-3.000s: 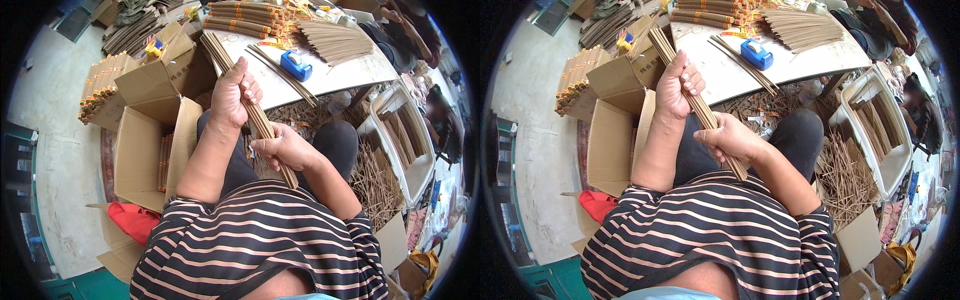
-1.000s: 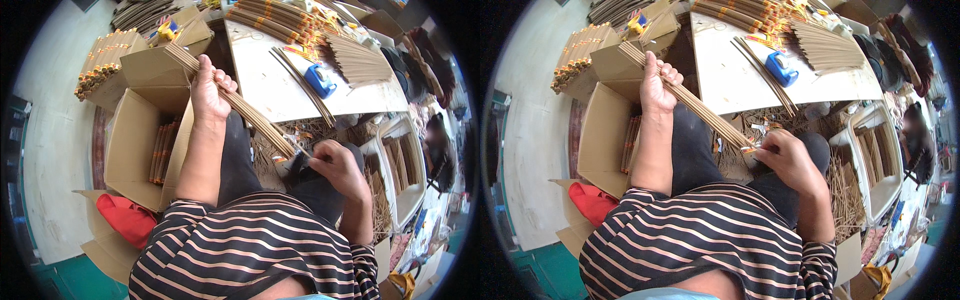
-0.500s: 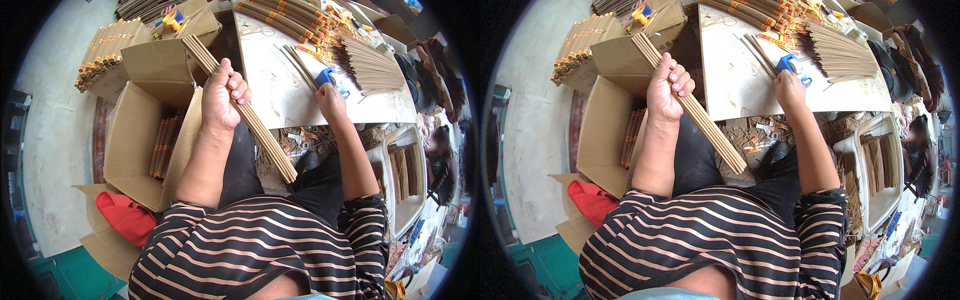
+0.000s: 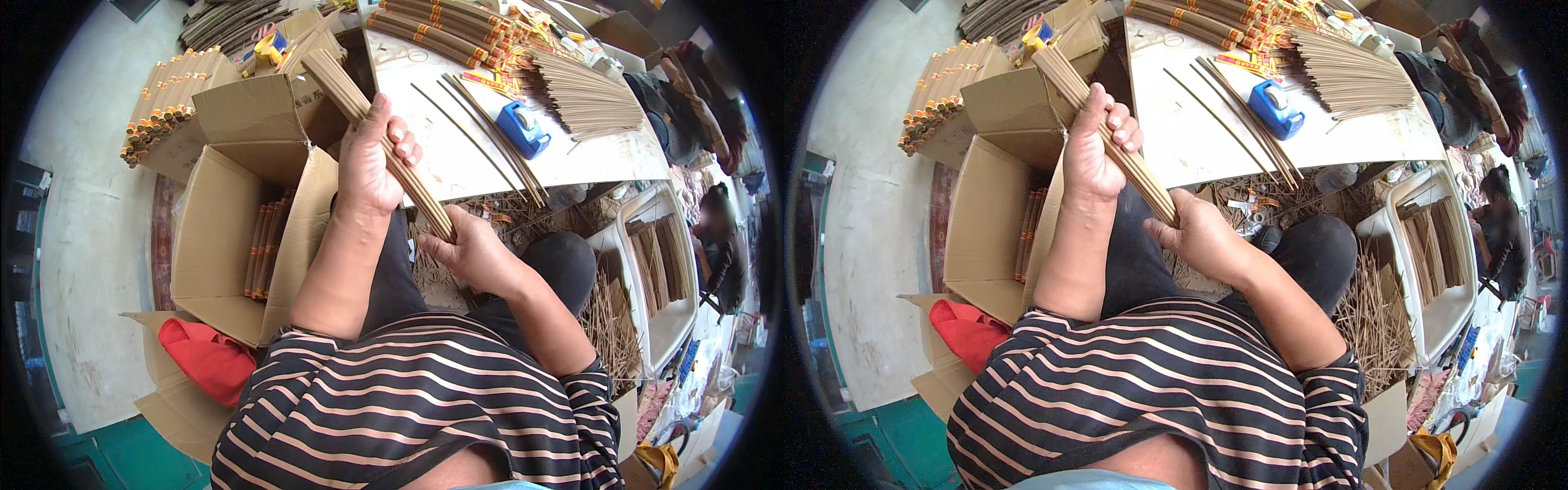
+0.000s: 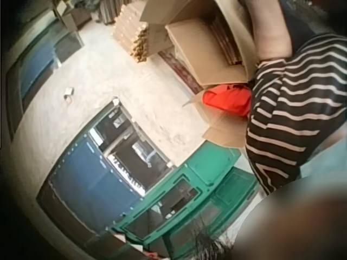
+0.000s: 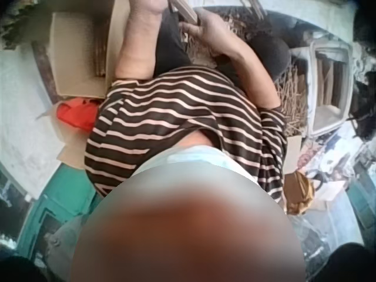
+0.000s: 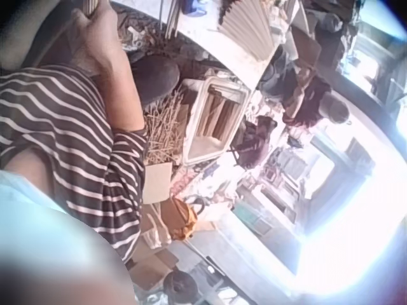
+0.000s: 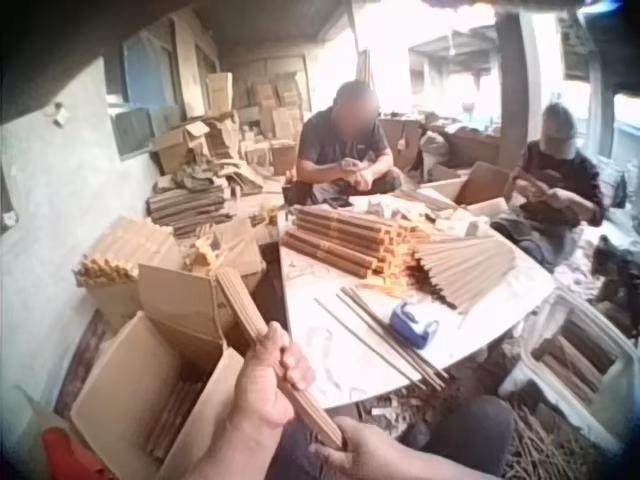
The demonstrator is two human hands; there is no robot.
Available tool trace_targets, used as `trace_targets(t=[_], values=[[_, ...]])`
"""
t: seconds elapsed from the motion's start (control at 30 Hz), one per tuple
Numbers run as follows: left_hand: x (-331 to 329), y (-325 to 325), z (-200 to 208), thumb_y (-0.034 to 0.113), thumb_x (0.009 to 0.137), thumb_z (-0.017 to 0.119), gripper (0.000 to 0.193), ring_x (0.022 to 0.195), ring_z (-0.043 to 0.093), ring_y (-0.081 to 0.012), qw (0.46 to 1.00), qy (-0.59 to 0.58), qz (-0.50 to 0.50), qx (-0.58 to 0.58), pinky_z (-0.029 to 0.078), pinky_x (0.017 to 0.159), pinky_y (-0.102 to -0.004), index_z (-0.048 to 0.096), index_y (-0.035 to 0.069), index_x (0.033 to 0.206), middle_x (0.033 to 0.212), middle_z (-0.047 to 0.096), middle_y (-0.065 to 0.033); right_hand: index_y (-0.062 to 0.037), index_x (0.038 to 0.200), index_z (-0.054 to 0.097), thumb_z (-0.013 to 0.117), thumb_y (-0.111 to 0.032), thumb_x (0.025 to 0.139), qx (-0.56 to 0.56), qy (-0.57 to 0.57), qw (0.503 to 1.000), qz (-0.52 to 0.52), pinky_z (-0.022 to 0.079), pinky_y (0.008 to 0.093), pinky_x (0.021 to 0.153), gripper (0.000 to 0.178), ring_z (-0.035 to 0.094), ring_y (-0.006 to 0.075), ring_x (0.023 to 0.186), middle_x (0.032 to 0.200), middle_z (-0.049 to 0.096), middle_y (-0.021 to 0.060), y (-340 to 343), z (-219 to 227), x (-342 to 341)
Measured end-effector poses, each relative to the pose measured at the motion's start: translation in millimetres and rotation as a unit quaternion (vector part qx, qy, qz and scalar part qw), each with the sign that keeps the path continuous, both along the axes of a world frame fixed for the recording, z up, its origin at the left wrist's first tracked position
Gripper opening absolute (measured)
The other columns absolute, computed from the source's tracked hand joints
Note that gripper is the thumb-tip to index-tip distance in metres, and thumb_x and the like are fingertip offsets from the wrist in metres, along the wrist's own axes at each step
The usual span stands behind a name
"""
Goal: The person gathers thin wooden sticks into bundles, aligns them, and secures them with a yellow and red paper band. The person repeats this process for multiple bundles, placing finished bundles on the table.
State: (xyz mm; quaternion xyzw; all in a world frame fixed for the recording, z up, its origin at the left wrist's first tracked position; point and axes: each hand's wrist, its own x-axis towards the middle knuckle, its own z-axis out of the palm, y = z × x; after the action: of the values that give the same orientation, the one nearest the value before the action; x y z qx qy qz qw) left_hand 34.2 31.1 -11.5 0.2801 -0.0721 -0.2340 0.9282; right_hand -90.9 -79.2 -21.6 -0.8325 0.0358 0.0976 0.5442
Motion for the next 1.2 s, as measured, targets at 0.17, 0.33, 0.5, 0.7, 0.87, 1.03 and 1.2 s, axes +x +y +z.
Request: trace_targets(t=[0.17,0.33,0.5,0.7,0.87,1.03,1.2], values=[[-16.3,-0.9,2.4,0.036,0.082,0.065,0.034,0.041,0.045,-0.0083,0.999,0.024,0.019,0.038,0.039,0.039,-0.0225,0.046,0.016,0.062,0.051,0.046,0.0028,0.0003,0.09,0.051,0.063,-0.025,0.085,0.015,0.022,1.0,-0.001,0.042,0.0283,0.053,0.029,0.047,0.0115,0.058,0.062,0.048,0.0028,3.9,6.4,-9.3],[-23.9,3.3,12.1,0.038,0.081,0.066,0.039,0.04,0.046,-0.0085,0.997,-0.024,0.054,0.05,0.039,0.037,-0.023,0.043,0.016,0.059,0.05,0.046,0.0028,0.0026,0.093,0.052,0.066,-0.026,0.081,-0.032,-0.05,0.998,0.001,0.046,0.0337,0.061,0.034,0.057,0.0262,0.067,0.075,0.058,0.0164,3.0,10.1,-11.1],[-25.2,8.0,11.2,0.04,0.08,0.067,0.039,0.042,0.048,-0.0097,0.993,-0.083,0.05,0.062,0.041,0.04,-0.0244,0.045,0.015,0.058,0.05,0.046,0.0025,0.0009,0.094,0.056,0.07,-0.025,0.076,-0.079,-0.174,0.977,-0.096,0.047,0.0338,0.069,0.034,0.056,0.025,0.076,0.085,0.057,0.0153,1.6,21.7,-9.8],[-28.9,8.6,11.4,0.041,0.079,0.067,0.04,0.045,0.049,-0.012,0.993,-0.079,0.052,0.074,0.041,0.043,-0.0263,0.046,0.014,0.058,0.052,0.047,0.001,0.0026,0.082,0.059,0.071,-0.018,0.075,-0.062,-0.107,0.988,-0.091,0.047,0.0319,0.064,0.025,0.058,0.0229,0.069,0.078,0.058,0.0146,5.1,31.2,-5.7],[-29.8,6.5,12.2,0.043,0.078,0.068,0.042,0.045,0.049,-0.0122,0.992,-0.071,0.06,0.086,0.04,0.043,-0.0267,0.046,0.013,0.057,0.052,0.047,0.0009,0.0036,0.081,0.059,0.071,-0.016,0.074,-0.052,-0.072,0.992,-0.094,0.048,0.0301,0.06,0.024,0.059,0.0214,0.065,0.074,0.06,0.0154,4.1,36.1,-4.1],[-28.5,5.4,10.5,0.042,0.077,0.069,0.041,0.045,0.048,-0.0124,0.992,-0.063,0.066,0.092,0.04,0.044,-0.0273,0.047,0.013,0.058,0.052,0.047,0.0006,0.0045,0.081,0.059,0.071,-0.015,0.074,-0.057,-0.062,0.994,-0.067,0.048,0.0299,0.059,0.024,0.06,0.0193,0.064,0.071,0.062,0.0153,2.3,41.7,0.6],[-28.6,3.6,10.7,0.042,0.077,0.069,0.039,0.045,0.048,-0.0124,0.991,-0.041,0.07,0.106,0.04,0.044,-0.0277,0.049,0.012,0.062,0.053,0.048,0.0003,0.0025,0.083,0.06,0.071,-0.017,0.077,-0.085,-0.043,0.994,-0.044,0.045,0.0271,0.059,0.023,0.052,0.0116,0.062,0.069,0.059,0.0073,-1.3,42.6,4.1]])
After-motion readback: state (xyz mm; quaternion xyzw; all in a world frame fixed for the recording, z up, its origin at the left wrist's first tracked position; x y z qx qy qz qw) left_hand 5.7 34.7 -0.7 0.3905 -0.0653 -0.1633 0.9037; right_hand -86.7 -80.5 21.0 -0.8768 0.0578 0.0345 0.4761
